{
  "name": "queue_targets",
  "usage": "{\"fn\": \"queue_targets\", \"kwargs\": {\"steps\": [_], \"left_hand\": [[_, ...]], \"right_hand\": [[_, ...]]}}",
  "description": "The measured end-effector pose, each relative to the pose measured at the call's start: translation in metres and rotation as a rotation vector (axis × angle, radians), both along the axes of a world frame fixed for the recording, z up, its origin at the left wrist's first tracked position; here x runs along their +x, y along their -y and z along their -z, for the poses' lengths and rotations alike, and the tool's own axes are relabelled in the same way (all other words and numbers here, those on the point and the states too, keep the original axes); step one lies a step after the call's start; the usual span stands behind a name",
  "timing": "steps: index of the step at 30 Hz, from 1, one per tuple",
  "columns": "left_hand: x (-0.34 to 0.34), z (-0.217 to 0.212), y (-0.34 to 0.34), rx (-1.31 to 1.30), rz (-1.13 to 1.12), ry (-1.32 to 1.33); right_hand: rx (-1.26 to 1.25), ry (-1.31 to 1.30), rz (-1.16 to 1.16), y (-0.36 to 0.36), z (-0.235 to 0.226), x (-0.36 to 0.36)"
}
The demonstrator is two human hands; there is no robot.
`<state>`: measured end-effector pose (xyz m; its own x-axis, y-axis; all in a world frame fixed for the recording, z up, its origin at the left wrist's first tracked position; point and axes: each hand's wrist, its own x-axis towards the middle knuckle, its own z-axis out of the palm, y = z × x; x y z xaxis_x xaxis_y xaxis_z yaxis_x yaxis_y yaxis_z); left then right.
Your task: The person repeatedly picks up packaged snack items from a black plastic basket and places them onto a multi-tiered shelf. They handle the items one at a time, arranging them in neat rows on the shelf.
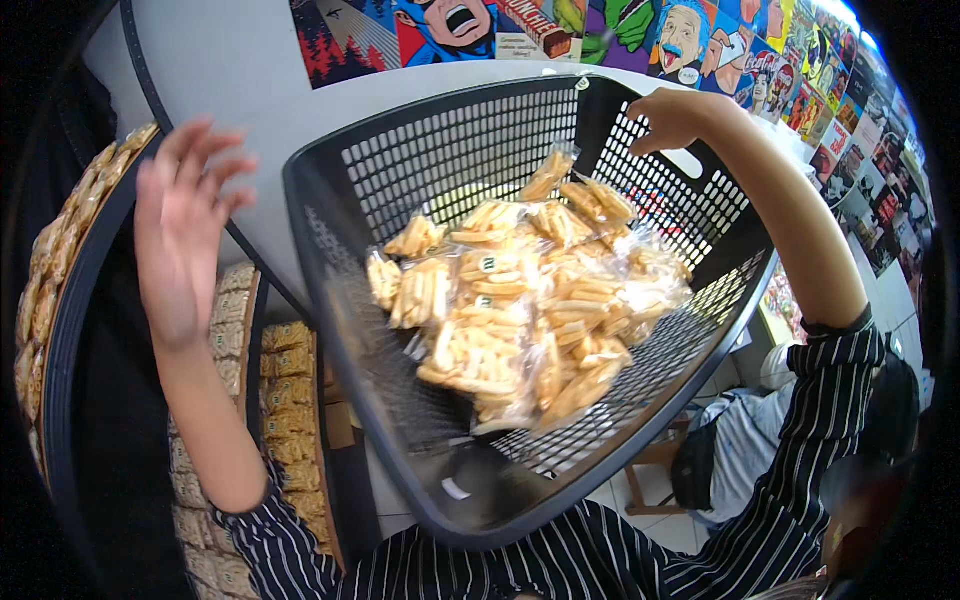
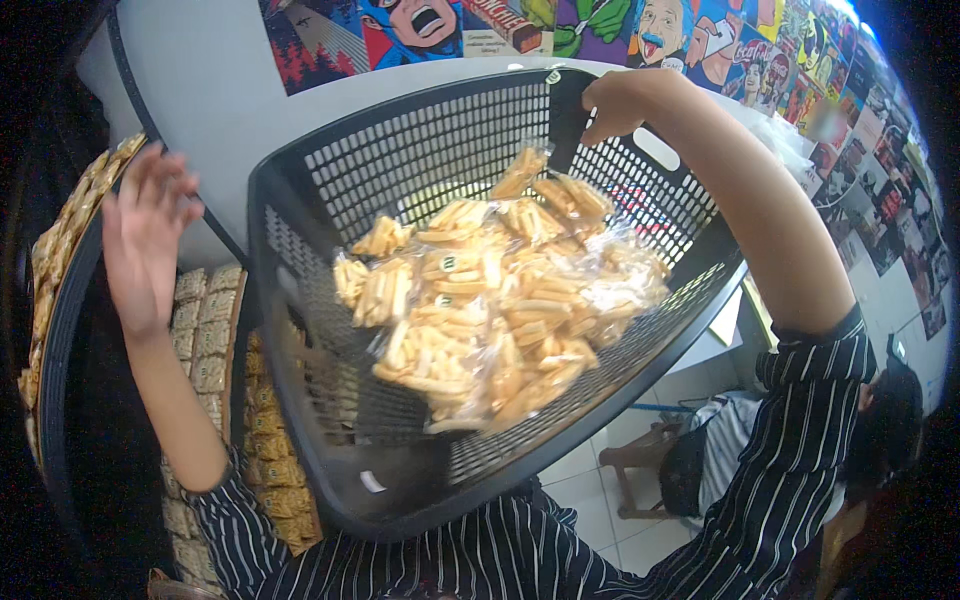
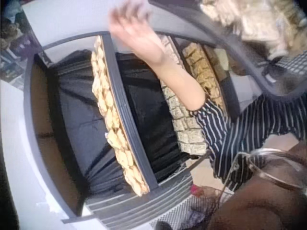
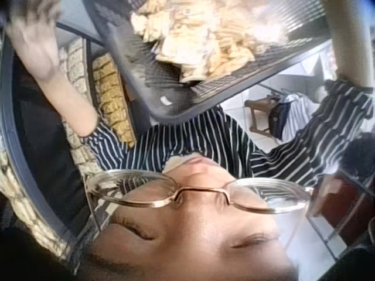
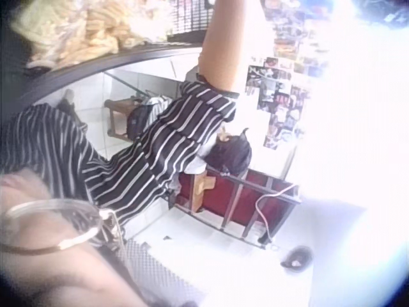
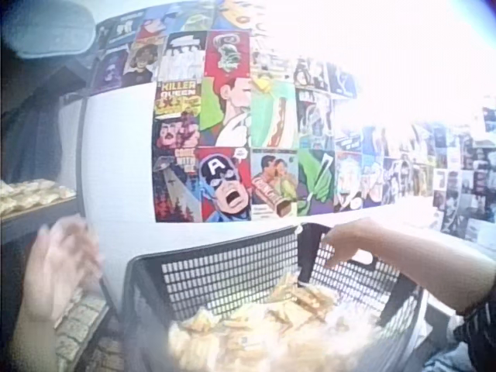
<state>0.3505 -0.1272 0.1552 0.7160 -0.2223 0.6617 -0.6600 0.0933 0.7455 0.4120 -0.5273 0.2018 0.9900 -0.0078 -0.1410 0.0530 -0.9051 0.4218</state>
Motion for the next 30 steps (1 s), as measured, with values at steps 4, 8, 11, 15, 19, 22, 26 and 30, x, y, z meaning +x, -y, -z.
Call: {"fn": "queue_targets", "kwargs": {"steps": [4, 8, 11, 15, 19, 22, 26, 30], "left_hand": [[0.049, -0.029, 0.088, 0.292, -0.030, 0.156], [0.069, -0.032, 0.125, 0.521, -0.127, 0.142], [0.091, 0.000, 0.147, 0.554, -0.107, 0.060], [0.098, 0.024, 0.145, 0.783, -0.213, -0.127], [0.101, 0.025, 0.137, 0.734, -0.213, -0.166], [0.099, 0.029, 0.126, 0.616, -0.222, -0.225], [0.103, 0.029, 0.135, 0.635, -0.245, -0.211], [0.106, 0.029, 0.126, 0.652, -0.225, -0.271]], "right_hand": [[-0.019, -0.083, -0.110, 0.035, 0.015, 0.019], [-0.012, -0.088, -0.278, 0.021, 0.009, 0.052], [0.067, 0.027, -0.392, 0.008, 0.009, 0.063], [0.057, 0.024, -0.492, -0.004, 0.015, 0.082], [-0.083, -0.051, -0.528, -0.011, 0.038, 0.135], [-0.188, -0.087, -0.553, -0.025, 0.083, 0.174], [-0.164, 0.026, -0.550, 0.042, 0.163, 0.199], [-0.097, 0.081, -0.535, 0.055, 0.174, 0.193]]}}
